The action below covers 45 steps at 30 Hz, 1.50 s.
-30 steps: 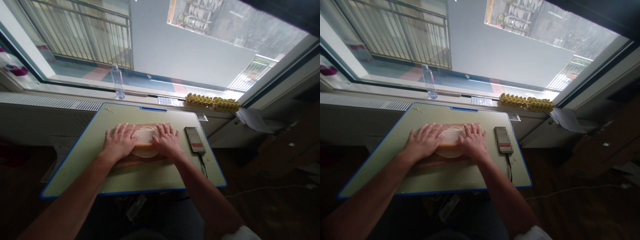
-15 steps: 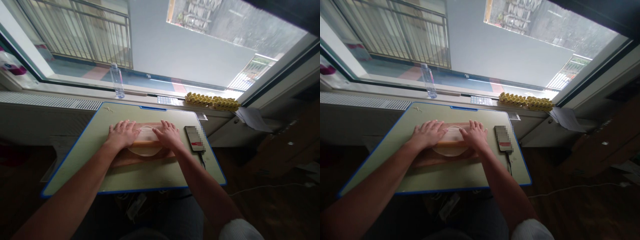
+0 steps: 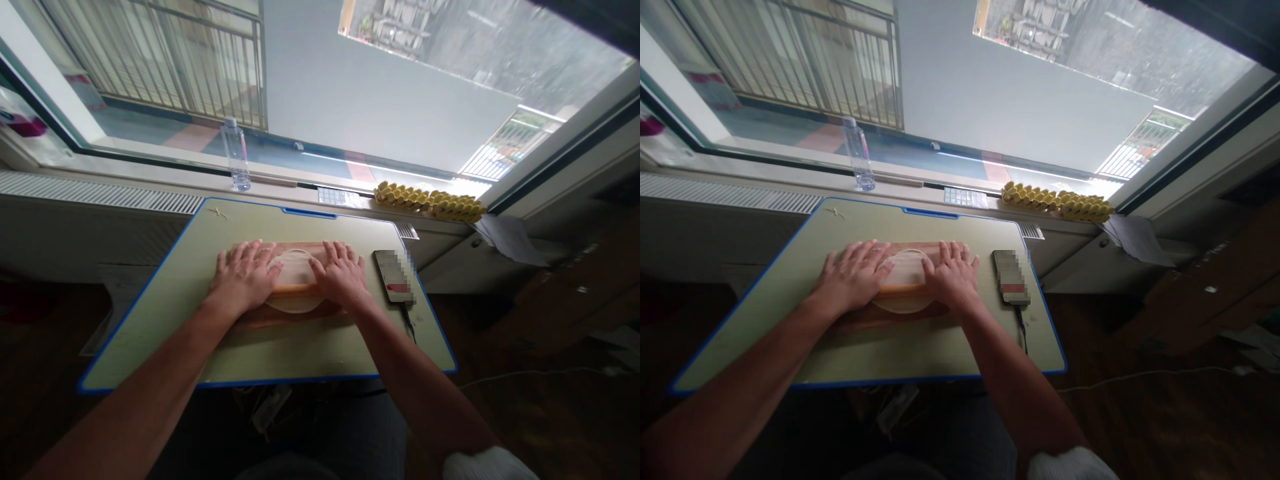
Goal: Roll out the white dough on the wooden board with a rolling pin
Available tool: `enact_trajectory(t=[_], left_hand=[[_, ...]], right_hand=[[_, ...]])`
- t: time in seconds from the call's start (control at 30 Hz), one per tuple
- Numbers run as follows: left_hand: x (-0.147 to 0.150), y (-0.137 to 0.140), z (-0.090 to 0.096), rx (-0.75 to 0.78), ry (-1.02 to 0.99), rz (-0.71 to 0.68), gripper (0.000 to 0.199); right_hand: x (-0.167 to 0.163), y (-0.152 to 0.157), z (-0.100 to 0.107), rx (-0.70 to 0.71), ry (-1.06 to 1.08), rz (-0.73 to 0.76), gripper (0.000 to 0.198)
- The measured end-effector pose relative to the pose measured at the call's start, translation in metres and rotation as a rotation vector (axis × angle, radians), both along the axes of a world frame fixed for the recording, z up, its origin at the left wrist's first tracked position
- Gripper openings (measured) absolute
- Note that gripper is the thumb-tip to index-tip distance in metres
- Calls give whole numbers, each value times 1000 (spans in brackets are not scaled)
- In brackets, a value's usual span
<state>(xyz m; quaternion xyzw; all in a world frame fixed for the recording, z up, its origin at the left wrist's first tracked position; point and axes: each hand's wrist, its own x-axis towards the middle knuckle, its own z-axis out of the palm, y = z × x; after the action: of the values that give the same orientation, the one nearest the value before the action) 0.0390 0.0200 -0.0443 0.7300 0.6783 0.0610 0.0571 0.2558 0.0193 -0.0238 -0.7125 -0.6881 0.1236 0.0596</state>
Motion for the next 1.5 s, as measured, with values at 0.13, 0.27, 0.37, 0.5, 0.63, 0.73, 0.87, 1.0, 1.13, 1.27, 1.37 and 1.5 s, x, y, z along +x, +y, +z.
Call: enact_trajectory(t=[0.13,0.27,0.37,0.5,0.63,0.73,0.87,1.0,1.13,1.27,1.37,1.5], left_hand=[[2,-14,1,23,4,-6,68],[5,-28,0,94,-6,-7,66],[7,-38,-2,160,-31,-4,64],[8,-52,-4,230,-38,-11,61],[7,-64,-7,259,-30,-27,61],[7,-68,-7,241,-17,-21,61],[8,-59,-3,154,31,-17,62],[7,-39,2,52,42,-9,64],[4,-17,3,-45,40,-10,67],[1,1,1,-6,27,-31,67],[0,12,-1,13,18,-35,68],[0,28,-1,49,-5,-47,67]], right_hand=[[-1,-13,-3,57,-49,1,76],[-2,-27,-10,127,-107,-3,74],[-2,-37,-15,174,-124,-10,72],[-3,-53,-17,220,-137,-15,69],[-4,-70,-18,250,-149,-14,68],[-5,-75,-19,240,-154,-20,67],[-5,-68,-16,205,-150,-25,66],[-4,-49,-9,142,-128,-15,66],[-2,-27,-4,53,-91,7,68],[-1,-10,-2,17,-45,20,70],[0,0,-1,26,-11,17,71],[-1,16,-1,77,5,21,71]])
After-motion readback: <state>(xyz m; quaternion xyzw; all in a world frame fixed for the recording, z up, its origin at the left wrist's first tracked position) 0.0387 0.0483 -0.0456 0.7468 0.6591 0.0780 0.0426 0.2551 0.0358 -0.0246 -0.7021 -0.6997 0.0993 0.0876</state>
